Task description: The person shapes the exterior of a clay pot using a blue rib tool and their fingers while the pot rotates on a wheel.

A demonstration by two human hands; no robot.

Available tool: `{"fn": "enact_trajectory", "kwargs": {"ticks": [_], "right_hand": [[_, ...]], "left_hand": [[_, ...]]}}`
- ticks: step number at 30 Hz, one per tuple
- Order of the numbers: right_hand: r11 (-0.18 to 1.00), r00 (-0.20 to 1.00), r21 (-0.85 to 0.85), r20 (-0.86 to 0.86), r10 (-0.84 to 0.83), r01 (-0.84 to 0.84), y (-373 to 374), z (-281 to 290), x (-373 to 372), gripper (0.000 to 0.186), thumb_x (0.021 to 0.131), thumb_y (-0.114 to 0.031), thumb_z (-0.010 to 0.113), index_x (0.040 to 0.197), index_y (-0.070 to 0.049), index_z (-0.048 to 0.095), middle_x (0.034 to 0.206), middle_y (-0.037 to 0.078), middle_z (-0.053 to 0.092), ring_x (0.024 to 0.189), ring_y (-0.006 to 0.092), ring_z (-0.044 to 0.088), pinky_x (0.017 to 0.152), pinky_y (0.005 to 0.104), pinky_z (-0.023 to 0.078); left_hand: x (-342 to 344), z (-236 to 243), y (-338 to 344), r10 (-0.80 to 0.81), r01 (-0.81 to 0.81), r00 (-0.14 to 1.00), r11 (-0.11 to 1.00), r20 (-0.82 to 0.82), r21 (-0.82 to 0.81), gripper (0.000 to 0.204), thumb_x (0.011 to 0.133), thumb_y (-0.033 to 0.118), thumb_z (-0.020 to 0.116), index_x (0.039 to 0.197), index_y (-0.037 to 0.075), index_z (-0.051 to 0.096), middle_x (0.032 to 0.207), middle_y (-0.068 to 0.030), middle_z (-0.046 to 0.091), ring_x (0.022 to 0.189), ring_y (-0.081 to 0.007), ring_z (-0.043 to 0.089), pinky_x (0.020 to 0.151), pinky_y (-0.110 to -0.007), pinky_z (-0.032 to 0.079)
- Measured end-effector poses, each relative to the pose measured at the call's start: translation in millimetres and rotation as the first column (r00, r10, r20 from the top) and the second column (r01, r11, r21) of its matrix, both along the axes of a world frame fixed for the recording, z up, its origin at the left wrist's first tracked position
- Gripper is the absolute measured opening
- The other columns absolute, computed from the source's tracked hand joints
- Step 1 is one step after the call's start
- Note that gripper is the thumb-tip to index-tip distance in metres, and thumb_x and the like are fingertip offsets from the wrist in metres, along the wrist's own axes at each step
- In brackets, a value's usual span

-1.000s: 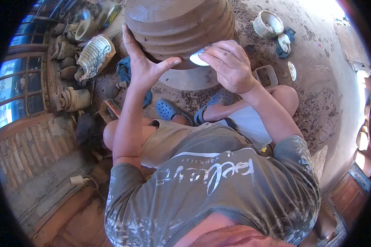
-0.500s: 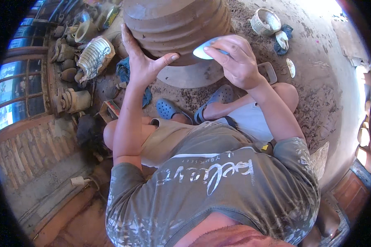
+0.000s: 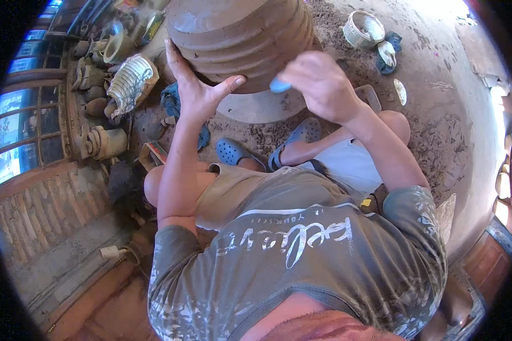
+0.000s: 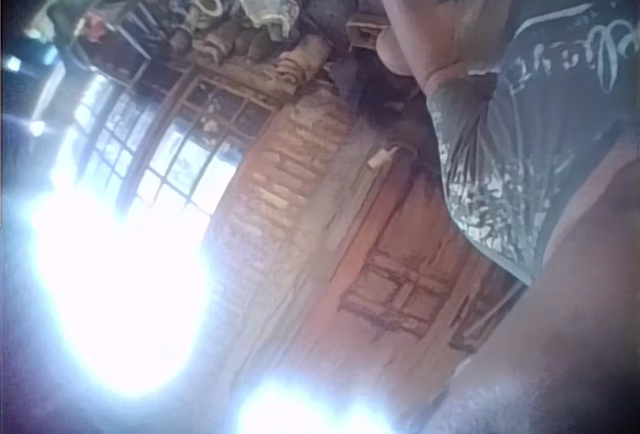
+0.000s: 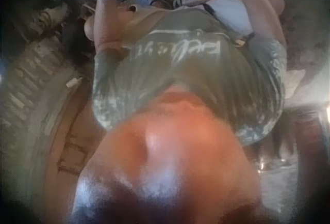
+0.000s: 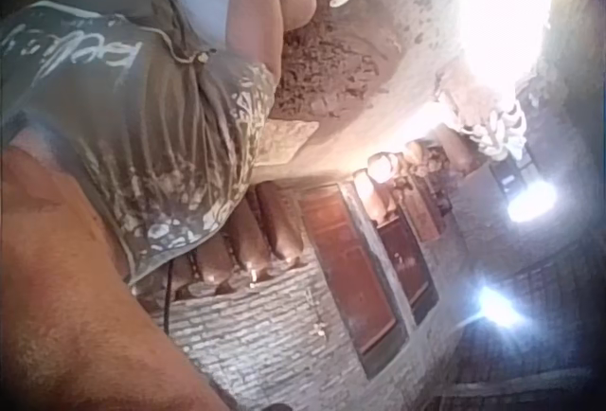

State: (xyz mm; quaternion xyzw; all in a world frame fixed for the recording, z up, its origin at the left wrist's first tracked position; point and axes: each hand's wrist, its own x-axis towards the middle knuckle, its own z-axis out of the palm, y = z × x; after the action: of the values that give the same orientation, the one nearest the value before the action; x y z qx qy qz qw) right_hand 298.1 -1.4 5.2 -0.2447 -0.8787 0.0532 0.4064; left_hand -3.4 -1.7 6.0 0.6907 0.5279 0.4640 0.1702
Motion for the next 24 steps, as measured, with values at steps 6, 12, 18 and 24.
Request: {"fn": "enact_trajectory", "kwargs": {"ticks": [6, 12, 18, 24], "right_hand": [[0.998, 0.992, 0.045, -0.121, -0.031, 0.037, -18.0, -5.3, 5.1, 0.043, 0.074, -0.001, 0.071, 0.115, -0.007, 0.079, 0.108, 0.007, 0.074, 0.105, 0.0299, 0.067, 0.095, 0.0410, 0.055], [0.980, 0.992, 0.179, -0.106, -0.066, 0.085, 4.0, -5.3, -13.6, 0.043, 0.077, 0.002, 0.069, 0.118, -0.006, 0.078, 0.112, 0.007, 0.073, 0.108, 0.0295, 0.066, 0.097, 0.0425, 0.055], [0.999, 0.998, 0.042, 0.049, -0.032, 0.030, -7.4, -15.8, 11.3, 0.039, 0.078, -0.004, 0.068, 0.115, -0.007, 0.079, 0.112, 0.006, 0.072, 0.112, 0.0282, 0.065, 0.097, 0.0430, 0.054], [0.981, 0.991, 0.153, -0.088, -0.104, 0.117, -12.8, -19.4, 11.3, 0.039, 0.077, -0.004, 0.069, 0.113, -0.009, 0.081, 0.113, 0.004, 0.072, 0.113, 0.0258, 0.065, 0.098, 0.0408, 0.053]], "left_hand": [[5.5, -2.8, -6.3, 0.053, -0.053, 0.998, 0.999, -0.022, -0.002, 0.166, 0.059, 0.065, 0.099, 0.165, -0.008, -0.004, 0.169, -0.0293, 0.014, 0.159, -0.0407, 0.018, 0.131, -0.050, 0.020], [6.1, -3.6, -6.0, 0.072, -0.071, 0.995, 0.997, -0.073, 0.014, 0.165, 0.059, 0.064, 0.099, 0.165, -0.008, -0.004, 0.170, -0.0305, 0.012, 0.160, -0.0420, 0.016, 0.131, -0.050, 0.018], [7.0, -2.4, -6.2, 0.082, -0.080, 0.993, 0.997, -0.085, 0.021, 0.163, 0.059, 0.064, 0.099, 0.165, -0.009, -0.002, 0.170, -0.0325, 0.011, 0.160, -0.0442, 0.015, 0.131, -0.051, 0.019], [5.8, -6.7, -2.3, 0.038, -0.038, 0.999, 0.999, -0.001, 0.010, 0.164, 0.059, 0.062, 0.100, 0.165, -0.008, -0.003, 0.169, -0.0309, 0.011, 0.159, -0.0422, 0.017, 0.130, -0.051, 0.021]]}}
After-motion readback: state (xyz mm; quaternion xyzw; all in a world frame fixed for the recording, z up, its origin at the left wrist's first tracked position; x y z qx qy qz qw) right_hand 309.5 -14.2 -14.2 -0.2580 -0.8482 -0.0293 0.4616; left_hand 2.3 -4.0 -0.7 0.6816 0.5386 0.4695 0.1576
